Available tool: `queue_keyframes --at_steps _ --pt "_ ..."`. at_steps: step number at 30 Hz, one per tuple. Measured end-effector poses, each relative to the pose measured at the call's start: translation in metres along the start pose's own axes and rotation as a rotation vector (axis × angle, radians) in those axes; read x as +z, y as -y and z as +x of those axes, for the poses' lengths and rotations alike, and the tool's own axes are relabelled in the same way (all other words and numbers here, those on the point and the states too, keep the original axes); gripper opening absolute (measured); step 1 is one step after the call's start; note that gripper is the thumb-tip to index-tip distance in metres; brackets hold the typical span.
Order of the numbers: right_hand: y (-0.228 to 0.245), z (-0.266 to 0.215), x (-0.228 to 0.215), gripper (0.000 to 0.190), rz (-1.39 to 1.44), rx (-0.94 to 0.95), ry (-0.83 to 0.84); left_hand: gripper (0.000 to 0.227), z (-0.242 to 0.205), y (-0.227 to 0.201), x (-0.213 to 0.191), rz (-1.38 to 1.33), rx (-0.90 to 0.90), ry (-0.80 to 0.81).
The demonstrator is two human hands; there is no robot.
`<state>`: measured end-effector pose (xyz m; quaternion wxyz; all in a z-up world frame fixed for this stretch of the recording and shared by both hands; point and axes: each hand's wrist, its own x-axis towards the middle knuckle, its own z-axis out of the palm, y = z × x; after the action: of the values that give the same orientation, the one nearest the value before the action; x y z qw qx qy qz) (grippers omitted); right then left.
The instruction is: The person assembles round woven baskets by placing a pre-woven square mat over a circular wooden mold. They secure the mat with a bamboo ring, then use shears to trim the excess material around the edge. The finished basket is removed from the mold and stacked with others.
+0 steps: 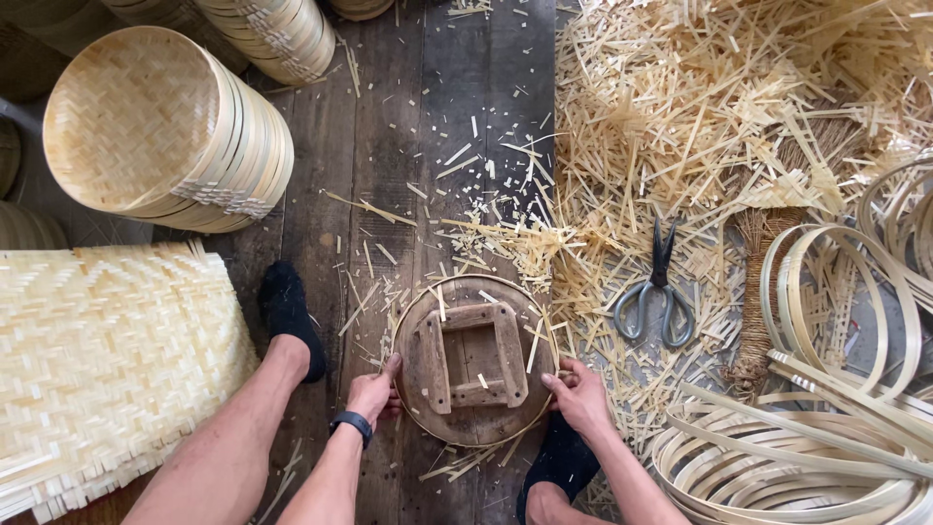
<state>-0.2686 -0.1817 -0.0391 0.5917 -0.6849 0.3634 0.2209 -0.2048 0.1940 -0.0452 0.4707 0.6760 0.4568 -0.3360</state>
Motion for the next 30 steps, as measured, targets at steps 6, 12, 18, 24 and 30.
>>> queue_keyframes --at_steps 6,12,18,24,30 --pt "0.042 0.015 -0.012 0.059 -0.073 -0.036 -0.162 0.068 -0.015 -0.018 0.037 0.044 0.068 -0.128" --pt "0.013 0.015 -0.023 0.04 0.196 0.084 0.029 0.043 -0.058 -0.001 0.061 -0.087 -0.062 0.082" --pt "-0.038 0.031 -0.008 0.017 0.483 0.104 0.047 0.016 -0.05 0.051 0.087 -0.304 0.067 0.239" --pt "-0.042 0.032 -0.007 0.017 0.472 0.089 0.013 0.019 -0.049 0.055 0.092 -0.248 0.057 0.167" --pt "-0.01 0.011 -0.016 0.028 0.379 0.053 -0.003 0.036 -0.048 -0.021 0.061 0.228 0.233 -0.118"
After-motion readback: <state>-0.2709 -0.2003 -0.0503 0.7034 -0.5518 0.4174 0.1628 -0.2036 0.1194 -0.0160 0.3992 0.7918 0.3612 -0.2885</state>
